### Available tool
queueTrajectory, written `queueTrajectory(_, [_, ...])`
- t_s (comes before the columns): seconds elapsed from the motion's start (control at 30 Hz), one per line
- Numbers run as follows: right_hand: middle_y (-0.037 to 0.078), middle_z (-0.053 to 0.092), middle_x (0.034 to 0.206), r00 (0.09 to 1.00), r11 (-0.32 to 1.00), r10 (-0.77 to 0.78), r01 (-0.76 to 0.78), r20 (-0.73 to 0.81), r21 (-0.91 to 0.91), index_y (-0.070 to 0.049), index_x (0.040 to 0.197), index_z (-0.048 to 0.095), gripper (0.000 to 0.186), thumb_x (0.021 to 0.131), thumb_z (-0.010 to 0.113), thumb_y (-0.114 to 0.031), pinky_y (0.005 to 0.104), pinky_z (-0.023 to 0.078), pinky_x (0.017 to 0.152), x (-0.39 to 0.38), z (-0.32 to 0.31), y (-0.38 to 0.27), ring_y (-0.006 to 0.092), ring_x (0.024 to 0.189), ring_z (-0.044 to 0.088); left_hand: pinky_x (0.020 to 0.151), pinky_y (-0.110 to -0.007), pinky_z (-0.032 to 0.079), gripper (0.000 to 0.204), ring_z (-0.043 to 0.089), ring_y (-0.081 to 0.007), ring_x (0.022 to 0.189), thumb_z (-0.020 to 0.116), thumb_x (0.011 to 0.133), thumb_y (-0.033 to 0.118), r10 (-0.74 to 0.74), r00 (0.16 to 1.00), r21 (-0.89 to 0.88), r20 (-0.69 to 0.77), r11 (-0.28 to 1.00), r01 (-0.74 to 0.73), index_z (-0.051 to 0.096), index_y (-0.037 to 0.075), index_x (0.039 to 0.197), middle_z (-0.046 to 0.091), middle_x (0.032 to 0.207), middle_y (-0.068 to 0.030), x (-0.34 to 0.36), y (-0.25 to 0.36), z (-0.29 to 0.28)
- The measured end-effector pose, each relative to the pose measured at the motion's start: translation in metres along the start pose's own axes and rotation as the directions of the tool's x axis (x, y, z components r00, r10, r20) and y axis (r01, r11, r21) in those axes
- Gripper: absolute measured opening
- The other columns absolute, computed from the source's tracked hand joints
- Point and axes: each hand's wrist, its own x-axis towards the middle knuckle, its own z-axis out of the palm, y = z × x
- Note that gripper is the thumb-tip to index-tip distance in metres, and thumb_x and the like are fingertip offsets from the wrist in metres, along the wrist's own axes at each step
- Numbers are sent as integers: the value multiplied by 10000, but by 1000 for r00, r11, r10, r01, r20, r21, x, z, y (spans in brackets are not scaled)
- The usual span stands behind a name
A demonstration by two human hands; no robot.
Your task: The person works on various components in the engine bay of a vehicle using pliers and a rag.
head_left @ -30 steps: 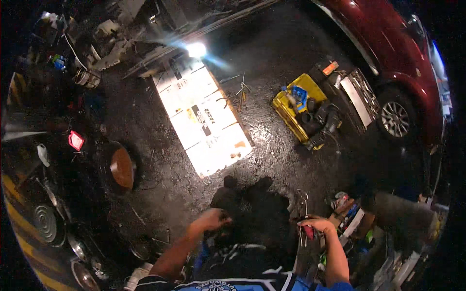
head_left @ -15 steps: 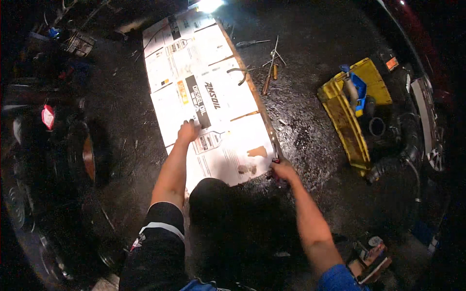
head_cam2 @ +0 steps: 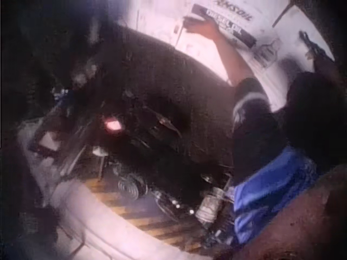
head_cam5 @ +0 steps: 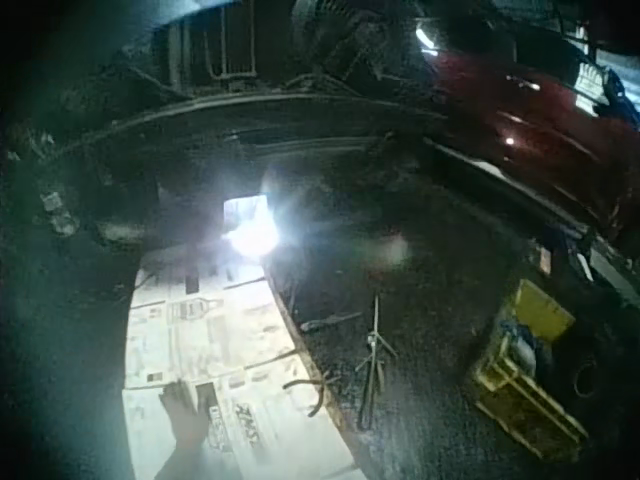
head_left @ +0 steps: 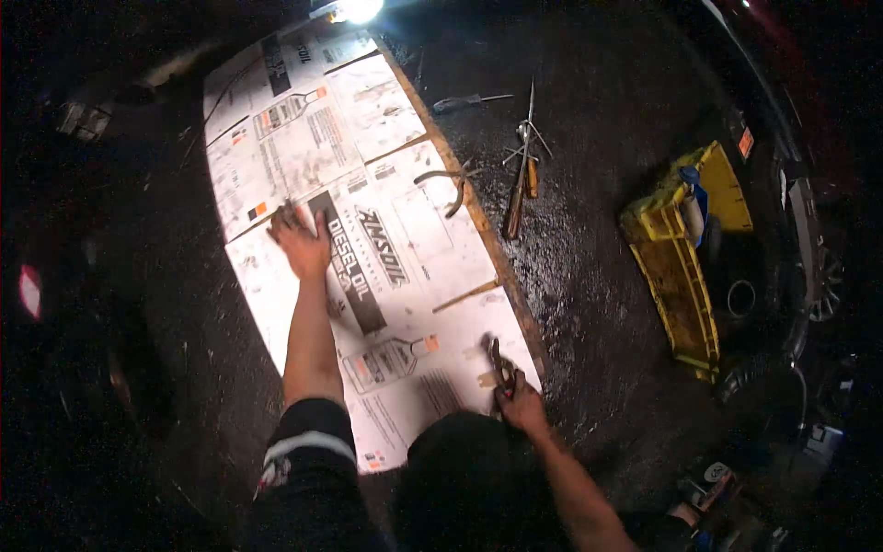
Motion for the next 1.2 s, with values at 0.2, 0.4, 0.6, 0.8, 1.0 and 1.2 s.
queueTrajectory(0.2, [253, 612, 1164, 999, 999, 43, -43, -26, -13, 4, 1388, 379, 712, 844, 670, -351, 455, 479, 922, 35, -64, -28, 421, 1056, 603, 1176, -553, 88, 754, 162, -402, 1432, 520, 913, 527, -44, 983, 1, 178, 999, 45, 267, 141, 1508, 229, 1518, -240, 22, 23, 2])
queueTrajectory(0.4, [270, 614, 1102, 971, 993, -121, 121, -207, -11, -15, 1348, 423, 628, 832, 672, -271, 497, 480, 872, 194, -126, -176, 437, 1023, 589, 1175, -555, 42, 783, 117, -414, 1443, 523, 923, 493, -65, 958, 33, 278, 998, 58, 161, 176, 1541, 168, 1538, -261, 28, 20, -7])
queueTrajectory(0.6, [274, 582, 1170, 856, 997, -59, 20, -514, -81, -38, 1311, 459, 612, 813, 688, -308, 524, 439, 898, 270, -85, -245, 456, 1084, 550, 1160, -576, 84, 798, 108, -438, 1440, 563, 908, 474, -50, 963, -55, 264, 996, 67, 185, 161, 1537, 166, 1535, -273, 32, 30, -3])
queueTrajectory(0.8, [237, 556, 1249, 870, 992, 45, -96, -490, -79, -28, 1334, 435, 721, 778, 722, -385, 547, 391, 972, 278, -69, -252, 416, 1182, 498, 1150, -601, 55, 786, 112, -431, 1444, 577, 911, 444, -25, 964, -6, 263, 1000, 28, 194, 153, 1532, 158, 1537, -268, 32, 21, -3])
queueTrajectory(1.0, [269, 539, 1266, 945, 992, 123, -129, -303, 2, -27, 1391, 396, 781, 756, 737, -326, 520, 412, 982, 283, -77, -264, 430, 1202, 488, 1151, -570, 95, 808, 142, -430, 1431, 636, 869, 351, 444, 815, -190, 373, 896, -401, 216, 131, 1522, 188, 1519, -271, 27, 24, 4])
queueTrajectory(1.2, [255, 523, 1297, 895, 995, -91, 99, -436, -4, -12, 1386, 397, 767, 780, 695, -376, 513, 399, 997, 295, -67, -215, 409, 1205, 497, 1104, -547, 262, 759, 333, -381, 1363, 675, 851, 281, 867, 378, -920, -326, -198, -338, 284, 206, 1498, 398, 1417, -217, 47, 268, -53])
